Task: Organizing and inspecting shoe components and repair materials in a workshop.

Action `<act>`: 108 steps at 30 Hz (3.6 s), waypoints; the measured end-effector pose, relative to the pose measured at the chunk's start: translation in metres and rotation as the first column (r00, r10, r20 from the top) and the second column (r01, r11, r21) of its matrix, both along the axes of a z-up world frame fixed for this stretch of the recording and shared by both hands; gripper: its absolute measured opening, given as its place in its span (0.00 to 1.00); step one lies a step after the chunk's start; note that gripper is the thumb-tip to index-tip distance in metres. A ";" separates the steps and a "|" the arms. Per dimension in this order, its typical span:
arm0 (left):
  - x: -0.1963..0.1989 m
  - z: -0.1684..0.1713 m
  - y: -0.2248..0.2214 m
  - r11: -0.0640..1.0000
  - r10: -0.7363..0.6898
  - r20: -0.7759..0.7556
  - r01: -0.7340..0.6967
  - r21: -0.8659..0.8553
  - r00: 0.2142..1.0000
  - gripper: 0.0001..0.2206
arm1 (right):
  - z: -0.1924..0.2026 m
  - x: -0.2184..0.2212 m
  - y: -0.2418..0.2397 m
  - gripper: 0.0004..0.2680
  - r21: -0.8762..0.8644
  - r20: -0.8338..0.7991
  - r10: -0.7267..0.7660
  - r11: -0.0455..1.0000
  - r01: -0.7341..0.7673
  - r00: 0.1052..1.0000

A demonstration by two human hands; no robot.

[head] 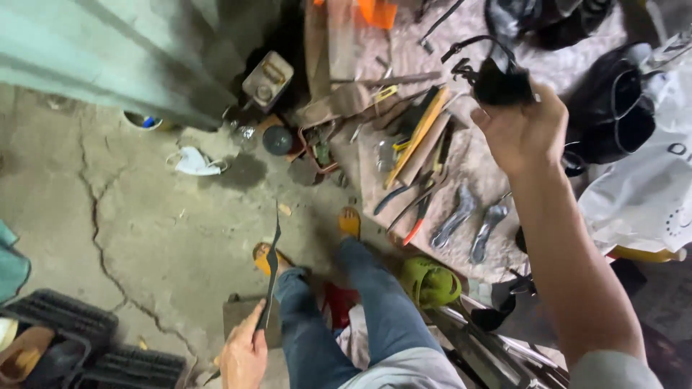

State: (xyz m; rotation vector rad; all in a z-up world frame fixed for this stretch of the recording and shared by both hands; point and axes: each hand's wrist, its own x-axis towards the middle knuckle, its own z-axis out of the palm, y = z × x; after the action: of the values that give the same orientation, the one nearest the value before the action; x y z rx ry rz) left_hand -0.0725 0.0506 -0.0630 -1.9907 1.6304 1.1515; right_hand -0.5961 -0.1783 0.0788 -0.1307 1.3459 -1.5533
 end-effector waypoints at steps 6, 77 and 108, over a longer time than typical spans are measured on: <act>-0.030 -0.016 0.015 0.999 -0.041 0.156 0.041 0.009 0.987 0.33 | -0.048 -0.065 -0.051 0.08 0.213 -0.022 -0.103 0.971 0.106 0.994; 0.079 0.010 0.044 -0.439 0.584 -0.342 -0.641 0.630 -0.736 0.17 | -0.056 0.423 0.226 0.19 0.371 -0.491 0.686 -0.393 -0.841 -0.537; 0.075 -0.040 0.091 0.105 0.954 -0.301 -0.942 0.319 0.004 0.30 | -0.096 0.400 0.199 0.10 0.714 -0.409 0.882 0.150 -0.684 -0.233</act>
State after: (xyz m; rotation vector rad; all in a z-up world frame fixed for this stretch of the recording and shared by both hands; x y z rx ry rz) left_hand 0.0023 0.1419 -0.1028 -3.0128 -0.1189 2.1426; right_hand -0.1960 0.0211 -0.0176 -1.5313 1.4862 0.0564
